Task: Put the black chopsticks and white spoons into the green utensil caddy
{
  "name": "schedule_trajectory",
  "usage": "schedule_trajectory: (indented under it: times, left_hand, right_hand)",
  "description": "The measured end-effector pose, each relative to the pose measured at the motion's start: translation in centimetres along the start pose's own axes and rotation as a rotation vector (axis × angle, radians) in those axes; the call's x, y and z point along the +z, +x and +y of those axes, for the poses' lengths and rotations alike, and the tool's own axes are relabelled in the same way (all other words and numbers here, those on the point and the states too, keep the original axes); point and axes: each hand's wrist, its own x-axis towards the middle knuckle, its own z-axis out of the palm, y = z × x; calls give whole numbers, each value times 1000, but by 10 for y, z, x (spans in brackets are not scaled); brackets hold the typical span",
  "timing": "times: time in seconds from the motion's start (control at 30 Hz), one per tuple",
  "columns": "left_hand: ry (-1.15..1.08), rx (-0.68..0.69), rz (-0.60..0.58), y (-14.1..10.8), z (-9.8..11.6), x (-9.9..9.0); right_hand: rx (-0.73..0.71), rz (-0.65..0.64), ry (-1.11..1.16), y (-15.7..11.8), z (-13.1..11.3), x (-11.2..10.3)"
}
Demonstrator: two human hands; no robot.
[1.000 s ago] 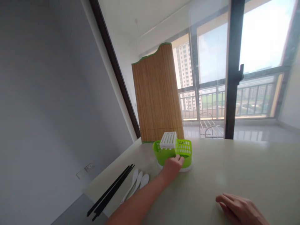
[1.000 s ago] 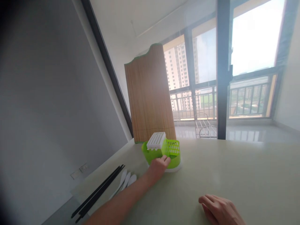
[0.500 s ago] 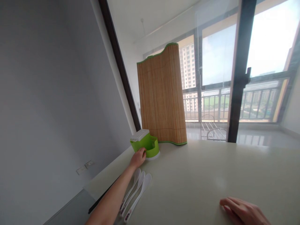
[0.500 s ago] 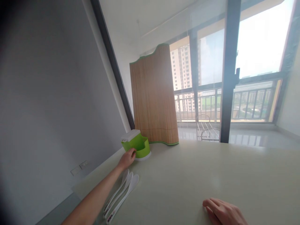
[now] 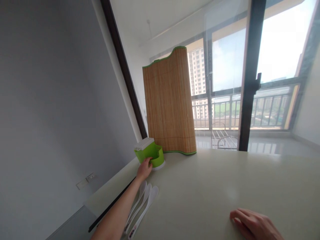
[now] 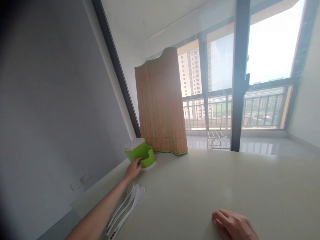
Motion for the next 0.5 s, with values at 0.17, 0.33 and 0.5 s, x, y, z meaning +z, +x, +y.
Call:
schedule_trajectory:
  times: [0.17,0.33,0.5]
  left_hand:
    - [14,-33,6,6,2,7]
    - [28,-95,87,2,13,1]
    - [0,-122,260,-15,49,-4]
  right_hand:
    - [10,-10,9,-2,1,2]
    - [36,-64,12,-1,3,4]
    - [53,-80,25,-1,4,5]
